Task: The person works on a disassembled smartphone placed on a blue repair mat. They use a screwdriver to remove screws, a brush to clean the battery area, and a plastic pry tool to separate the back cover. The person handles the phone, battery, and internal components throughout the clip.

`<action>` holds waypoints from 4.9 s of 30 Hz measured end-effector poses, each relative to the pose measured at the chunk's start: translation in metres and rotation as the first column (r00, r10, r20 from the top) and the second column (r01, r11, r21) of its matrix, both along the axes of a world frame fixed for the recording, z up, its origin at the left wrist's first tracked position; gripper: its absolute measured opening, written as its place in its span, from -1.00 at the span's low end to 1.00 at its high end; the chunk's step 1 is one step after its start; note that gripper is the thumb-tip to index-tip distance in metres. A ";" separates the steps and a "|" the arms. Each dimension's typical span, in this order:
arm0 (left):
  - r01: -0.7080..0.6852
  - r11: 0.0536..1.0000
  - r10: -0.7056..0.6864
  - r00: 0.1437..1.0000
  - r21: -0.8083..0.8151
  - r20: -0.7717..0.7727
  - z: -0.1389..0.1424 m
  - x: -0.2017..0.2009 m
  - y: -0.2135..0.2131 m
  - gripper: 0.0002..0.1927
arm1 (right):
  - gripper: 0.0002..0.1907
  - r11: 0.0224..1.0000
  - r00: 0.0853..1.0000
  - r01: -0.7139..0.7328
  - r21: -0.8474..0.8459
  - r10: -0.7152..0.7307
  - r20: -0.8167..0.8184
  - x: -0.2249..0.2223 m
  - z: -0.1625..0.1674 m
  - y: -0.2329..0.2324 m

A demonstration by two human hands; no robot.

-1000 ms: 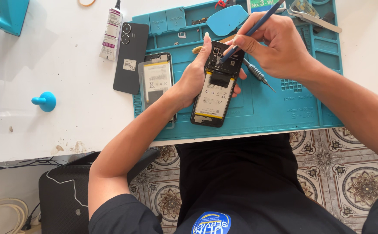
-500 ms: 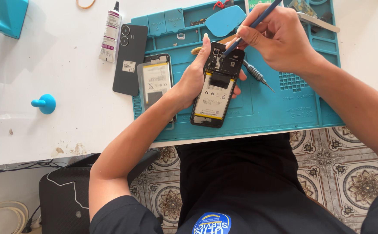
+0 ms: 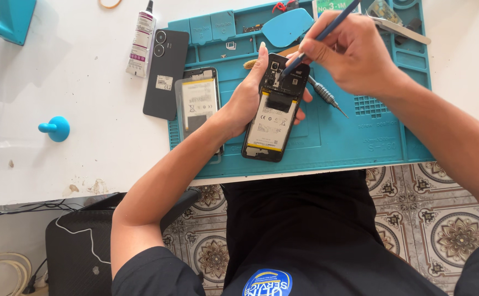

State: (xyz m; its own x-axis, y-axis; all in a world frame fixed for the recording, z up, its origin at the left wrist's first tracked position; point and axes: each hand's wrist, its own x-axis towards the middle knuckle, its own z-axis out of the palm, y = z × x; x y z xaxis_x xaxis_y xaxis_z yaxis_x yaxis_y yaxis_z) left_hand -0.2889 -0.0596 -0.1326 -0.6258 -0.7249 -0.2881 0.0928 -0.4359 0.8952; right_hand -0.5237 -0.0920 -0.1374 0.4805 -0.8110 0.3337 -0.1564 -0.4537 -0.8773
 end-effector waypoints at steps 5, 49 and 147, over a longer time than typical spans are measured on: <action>0.011 1.000 -0.011 1.000 -0.007 -0.027 0.000 -0.003 0.000 -0.08 | -0.82 0.998 0.989 -0.047 0.047 0.040 0.143 -0.001 0.000 0.001; 0.010 1.000 -0.009 1.000 -0.016 0.012 -0.001 0.001 0.000 -0.09 | -0.82 1.000 0.991 -0.016 -0.003 0.016 0.131 0.003 0.000 0.004; 0.016 1.000 -0.018 0.975 -0.008 -0.223 -0.006 0.012 0.001 -0.02 | -0.45 0.859 0.756 0.017 -0.511 -0.345 -0.556 0.010 0.030 0.021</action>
State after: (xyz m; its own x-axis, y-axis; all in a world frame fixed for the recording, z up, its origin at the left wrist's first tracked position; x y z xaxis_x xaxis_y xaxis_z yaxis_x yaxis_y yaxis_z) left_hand -0.2773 -0.0588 -0.1381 -0.6861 -0.7148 -0.1356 0.2832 -0.4341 0.8552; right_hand -0.5141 -0.0705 -0.1071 0.5680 -0.7370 0.3663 -0.6998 -0.6668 -0.2564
